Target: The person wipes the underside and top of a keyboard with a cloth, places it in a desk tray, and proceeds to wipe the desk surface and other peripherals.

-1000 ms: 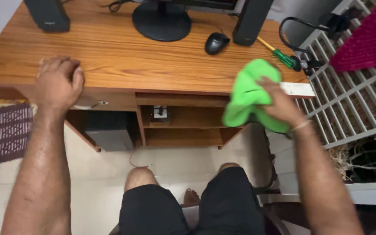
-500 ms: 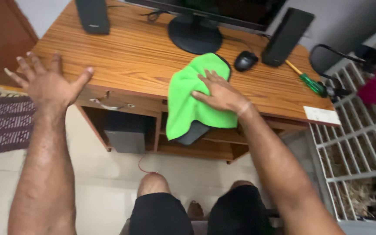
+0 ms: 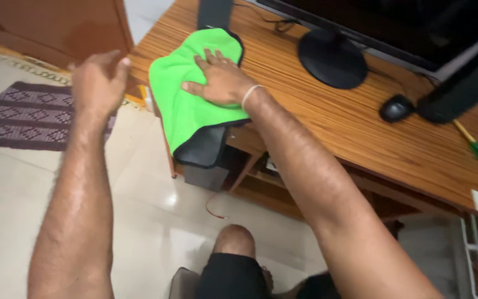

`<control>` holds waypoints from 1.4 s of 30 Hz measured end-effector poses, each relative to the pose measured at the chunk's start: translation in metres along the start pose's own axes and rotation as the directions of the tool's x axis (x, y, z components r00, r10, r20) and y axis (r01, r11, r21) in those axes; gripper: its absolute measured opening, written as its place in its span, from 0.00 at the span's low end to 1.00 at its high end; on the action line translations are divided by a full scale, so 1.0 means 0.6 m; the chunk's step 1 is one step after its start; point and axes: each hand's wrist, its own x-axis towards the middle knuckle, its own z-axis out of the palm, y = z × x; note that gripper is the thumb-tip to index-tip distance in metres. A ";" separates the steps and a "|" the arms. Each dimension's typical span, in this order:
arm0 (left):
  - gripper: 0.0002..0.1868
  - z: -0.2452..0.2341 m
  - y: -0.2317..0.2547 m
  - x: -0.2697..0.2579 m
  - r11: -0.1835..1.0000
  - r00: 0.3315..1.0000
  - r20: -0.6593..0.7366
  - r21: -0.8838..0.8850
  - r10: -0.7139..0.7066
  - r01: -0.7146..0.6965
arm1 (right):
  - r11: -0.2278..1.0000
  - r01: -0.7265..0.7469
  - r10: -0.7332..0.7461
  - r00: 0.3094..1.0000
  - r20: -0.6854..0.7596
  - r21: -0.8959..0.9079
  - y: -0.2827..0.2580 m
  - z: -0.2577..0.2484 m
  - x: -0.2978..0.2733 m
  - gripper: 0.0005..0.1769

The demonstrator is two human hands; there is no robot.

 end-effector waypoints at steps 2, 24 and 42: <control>0.20 -0.014 0.012 0.002 0.988 0.999 0.029 -0.156 -0.013 0.017 | 0.998 0.065 -0.065 0.997 -0.034 -0.003 -0.035 0.007 0.054 0.57; 0.18 -0.090 0.021 -0.027 0.991 0.972 -0.225 -0.132 -0.066 0.036 | 0.941 0.336 -0.332 0.940 0.080 -0.048 -0.139 0.001 0.143 0.49; 0.46 0.092 0.171 0.017 0.909 0.900 0.402 0.415 -0.167 -0.017 | 0.979 0.202 -0.202 0.979 -0.017 -0.029 0.125 0.001 -0.299 0.57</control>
